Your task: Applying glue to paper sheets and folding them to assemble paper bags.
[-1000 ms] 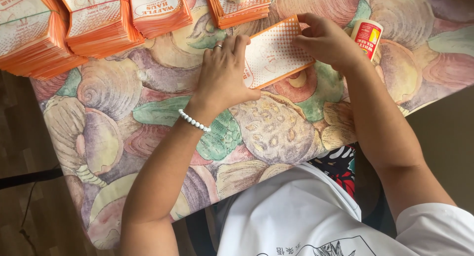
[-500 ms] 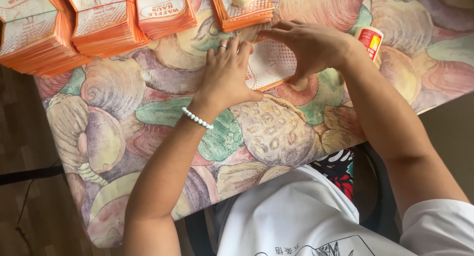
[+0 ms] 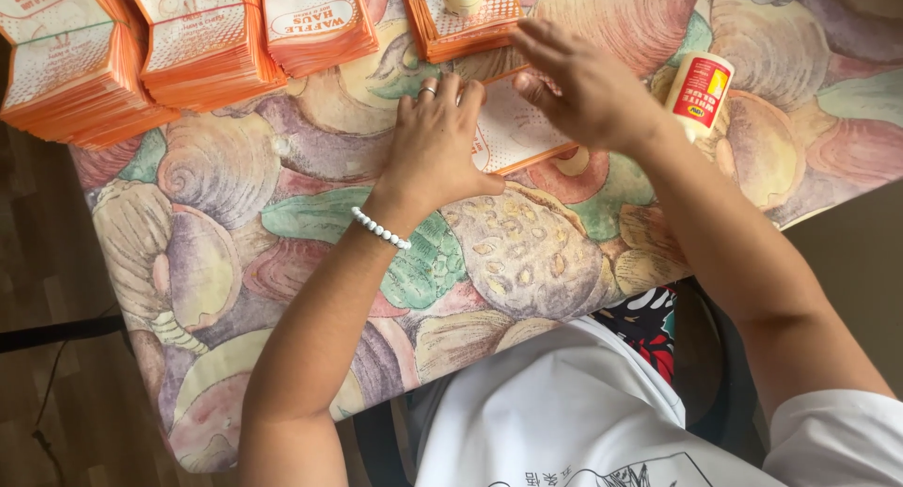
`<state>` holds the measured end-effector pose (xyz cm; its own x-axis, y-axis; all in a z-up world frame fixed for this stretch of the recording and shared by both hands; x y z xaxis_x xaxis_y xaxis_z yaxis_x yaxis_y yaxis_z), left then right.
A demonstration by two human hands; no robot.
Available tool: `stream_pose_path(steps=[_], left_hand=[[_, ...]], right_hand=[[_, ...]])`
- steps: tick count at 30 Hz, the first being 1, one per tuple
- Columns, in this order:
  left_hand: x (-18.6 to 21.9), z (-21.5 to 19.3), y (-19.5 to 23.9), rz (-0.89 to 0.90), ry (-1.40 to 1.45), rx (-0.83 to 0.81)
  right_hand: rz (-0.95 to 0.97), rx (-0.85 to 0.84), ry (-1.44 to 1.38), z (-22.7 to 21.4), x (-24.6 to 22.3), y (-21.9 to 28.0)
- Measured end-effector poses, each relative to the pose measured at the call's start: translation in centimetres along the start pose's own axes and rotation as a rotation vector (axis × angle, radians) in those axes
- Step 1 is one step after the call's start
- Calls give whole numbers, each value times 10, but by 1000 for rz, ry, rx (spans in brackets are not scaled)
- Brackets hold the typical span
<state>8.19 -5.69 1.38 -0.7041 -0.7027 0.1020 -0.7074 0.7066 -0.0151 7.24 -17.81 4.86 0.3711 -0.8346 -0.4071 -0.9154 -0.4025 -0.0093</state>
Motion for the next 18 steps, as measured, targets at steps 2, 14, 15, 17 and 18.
stream_pose_path(steps=[2, 14, 15, 17, 18], left_hand=[[2, -1, 1, 5, 5, 27], [32, -10, 2, 40, 126, 171], [37, -1, 1, 32, 146, 113], [35, 18, 5, 20, 52, 94], [33, 29, 8, 6, -44, 69]], right_hand=[[30, -50, 26, 24, 8, 3], [17, 44, 201, 59, 25, 7], [-2, 60, 219, 59, 25, 7], [-15, 91, 218, 61, 29, 9], [-27, 121, 209, 61, 30, 11]])
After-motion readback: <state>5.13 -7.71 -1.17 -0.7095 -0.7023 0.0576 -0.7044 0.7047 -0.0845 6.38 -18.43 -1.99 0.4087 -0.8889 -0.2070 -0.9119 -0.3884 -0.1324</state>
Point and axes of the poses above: each hand's wrist, its own y-axis away from the middle knuckle, its own z-axis out of the palm, x = y × z, the point moved 9 cm from there along -y, towards the middle knuckle, and after that the axes turned 4 degrees about -x, right-handed, at the moved point
